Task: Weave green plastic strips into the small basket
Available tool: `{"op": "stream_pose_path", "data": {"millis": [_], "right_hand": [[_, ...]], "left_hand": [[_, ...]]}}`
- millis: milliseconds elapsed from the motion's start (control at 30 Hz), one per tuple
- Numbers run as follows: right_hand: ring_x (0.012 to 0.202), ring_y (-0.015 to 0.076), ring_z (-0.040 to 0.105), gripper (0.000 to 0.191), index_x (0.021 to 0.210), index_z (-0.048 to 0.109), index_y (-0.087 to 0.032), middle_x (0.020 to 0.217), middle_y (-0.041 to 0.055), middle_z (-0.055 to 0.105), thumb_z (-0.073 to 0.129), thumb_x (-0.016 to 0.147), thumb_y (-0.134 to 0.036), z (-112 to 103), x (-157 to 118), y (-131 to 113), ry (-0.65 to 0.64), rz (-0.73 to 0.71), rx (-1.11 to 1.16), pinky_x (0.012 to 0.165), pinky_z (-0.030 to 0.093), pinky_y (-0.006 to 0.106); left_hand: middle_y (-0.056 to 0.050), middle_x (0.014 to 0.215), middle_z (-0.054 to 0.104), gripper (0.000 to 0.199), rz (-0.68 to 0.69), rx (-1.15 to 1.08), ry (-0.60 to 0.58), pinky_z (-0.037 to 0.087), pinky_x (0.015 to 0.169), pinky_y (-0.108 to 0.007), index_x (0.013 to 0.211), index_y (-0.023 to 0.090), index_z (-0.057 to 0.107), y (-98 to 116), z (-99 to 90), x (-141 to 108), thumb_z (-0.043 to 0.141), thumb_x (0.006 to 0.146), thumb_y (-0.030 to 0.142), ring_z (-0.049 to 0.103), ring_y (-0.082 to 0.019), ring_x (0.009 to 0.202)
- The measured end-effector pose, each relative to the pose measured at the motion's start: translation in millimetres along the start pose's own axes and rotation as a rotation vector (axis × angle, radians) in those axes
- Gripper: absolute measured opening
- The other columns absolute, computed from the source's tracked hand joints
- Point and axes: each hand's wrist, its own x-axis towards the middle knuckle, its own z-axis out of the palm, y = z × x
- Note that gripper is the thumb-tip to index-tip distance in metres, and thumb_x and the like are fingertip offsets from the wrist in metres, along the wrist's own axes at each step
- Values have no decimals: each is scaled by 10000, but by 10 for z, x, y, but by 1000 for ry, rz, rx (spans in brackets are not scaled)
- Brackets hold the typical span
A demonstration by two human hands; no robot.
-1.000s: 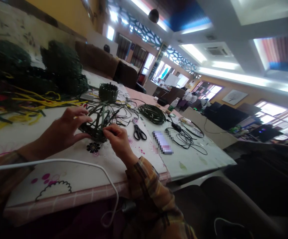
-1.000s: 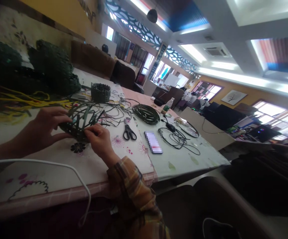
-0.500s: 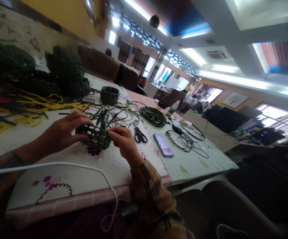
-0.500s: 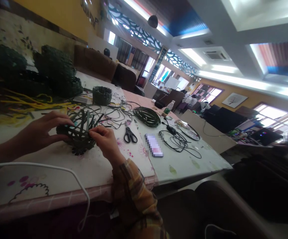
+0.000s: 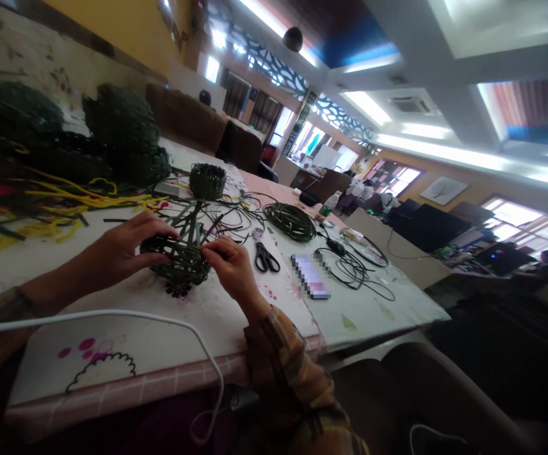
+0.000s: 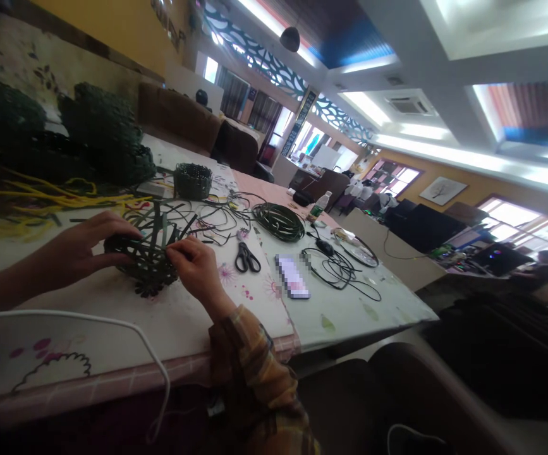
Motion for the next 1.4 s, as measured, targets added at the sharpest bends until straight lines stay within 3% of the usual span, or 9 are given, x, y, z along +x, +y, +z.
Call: {"op": "stream_pose_path", "data": {"millis": [233,500,600,733,867,933,1067,1200,1400], "right_hand": [[668,95,506,137,733,677,-180,700,-31,528,634,862,-196,19,-2,-5,16,-32,7,638,397,240],[683,97,502,169,718,661,-176,716,-23,530,626,873,-233,66,-36,-39,39,-10,-31,639,394,242],[676,96,499,147,705,675,-180,705,-26,536,656,830,-255,54,-24,-26,50,66,49,626,384,242],[568,79,451,144,704,680,-180,635,-46,535,721,734,-315,15,30,-12,-72,303,336,529,336,232],[489,67,416,171,699,685,-168,593,-50,560,748,648,-319,32,74,-68,-111,438,487,464,289,228],[497,66,426,140,679,683,-167,584,-52,562,734,647,-293,79,77,-103,-67,426,507,477,306,224],[536,74,454,88,657,677,-174,566,-61,533,701,689,-252,240,62,-117,47,392,450,527,350,221],[618,91,523,75,667,691,-181,635,-48,572,683,739,-201,409,63,-105,129,314,287,597,395,225],[660,90,540,137,661,695,-174,676,-47,566,682,792,-135,492,109,-185,88,189,82,648,407,221]], "left_hand": [[-19,1016,575,316,-147,-122,81,428,930,-291,1041,225,696,187,2,50,615,891,491,567,-184,983],[-2,906,550,278,-261,-183,37,421,834,-291,912,202,660,249,5,154,622,812,459,536,-171,854],[-5,902,553,285,-259,-198,17,423,825,-287,902,201,655,205,11,159,625,813,470,531,-168,842],[-7,936,555,278,-207,-194,-43,427,827,-268,965,211,644,90,2,124,618,863,469,528,-162,864],[-21,989,572,276,-127,-187,-66,423,950,-299,989,218,642,-44,-22,86,593,887,469,540,-182,964],[-44,1076,582,298,-86,-115,-11,393,1035,-343,998,222,662,-47,-33,71,586,888,488,541,-213,1084],[-98,1267,575,367,-61,232,228,310,1128,-462,1057,221,698,133,-38,36,546,912,522,521,-289,1203],[-72,1139,666,362,-129,206,203,466,931,-342,1169,214,621,326,-1,-23,471,946,457,628,-240,1039],[-29,926,711,492,-379,38,101,474,684,-291,1146,219,624,355,-32,-29,513,816,567,611,-175,667]]}}
